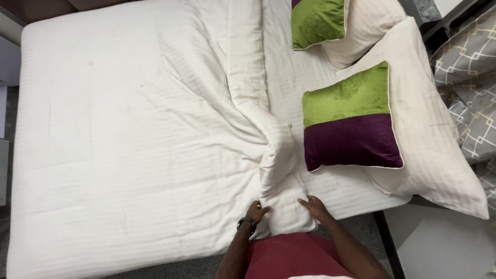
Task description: The person pulls a white fitted sheet over a mattress, stretching the fabric to fit the corners and smoothing the surface. They work around the bed, tucking the sheet under the mattress edges and adjusting the fabric to ensure it is properly secured.
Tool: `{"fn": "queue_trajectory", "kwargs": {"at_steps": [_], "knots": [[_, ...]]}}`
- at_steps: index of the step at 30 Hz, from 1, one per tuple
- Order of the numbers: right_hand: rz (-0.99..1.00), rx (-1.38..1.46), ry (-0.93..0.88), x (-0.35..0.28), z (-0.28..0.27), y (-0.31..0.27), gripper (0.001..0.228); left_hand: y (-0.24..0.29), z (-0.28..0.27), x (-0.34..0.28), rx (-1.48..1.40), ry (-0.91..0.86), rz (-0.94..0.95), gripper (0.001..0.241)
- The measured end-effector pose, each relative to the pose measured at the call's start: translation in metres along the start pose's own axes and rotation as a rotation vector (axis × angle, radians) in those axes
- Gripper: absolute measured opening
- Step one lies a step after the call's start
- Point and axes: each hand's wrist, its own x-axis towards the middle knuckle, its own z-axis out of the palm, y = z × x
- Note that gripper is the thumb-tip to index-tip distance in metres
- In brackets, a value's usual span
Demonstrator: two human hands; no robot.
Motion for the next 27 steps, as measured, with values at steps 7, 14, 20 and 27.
{"fn": "queue_trajectory", "kwargs": {"at_steps": [7,14,20,27], "knots": [[0.201,-0.332,-0.064,-0.013,0.018,-0.037,0.103,0.005,0.003,-0.006,0.036,-0.137,0.044,0.055],[0.11,-0.392,-0.084,-0.014,0.024,-0.028,0.108,-0.02,0.019,-0.014,-0.138,-0.003,0.241,0.044],[0.101,-0.35,-0.064,-0.021,0.021,-0.034,0.112,-0.016,0.024,-0.008,-0.22,0.049,0.215,0.043],[-0.04,-0.245,-0.232,-0.049,0.022,-0.023,0.108,0.03,0.033,-0.035,-0.164,0.14,0.297,0.044]]}}
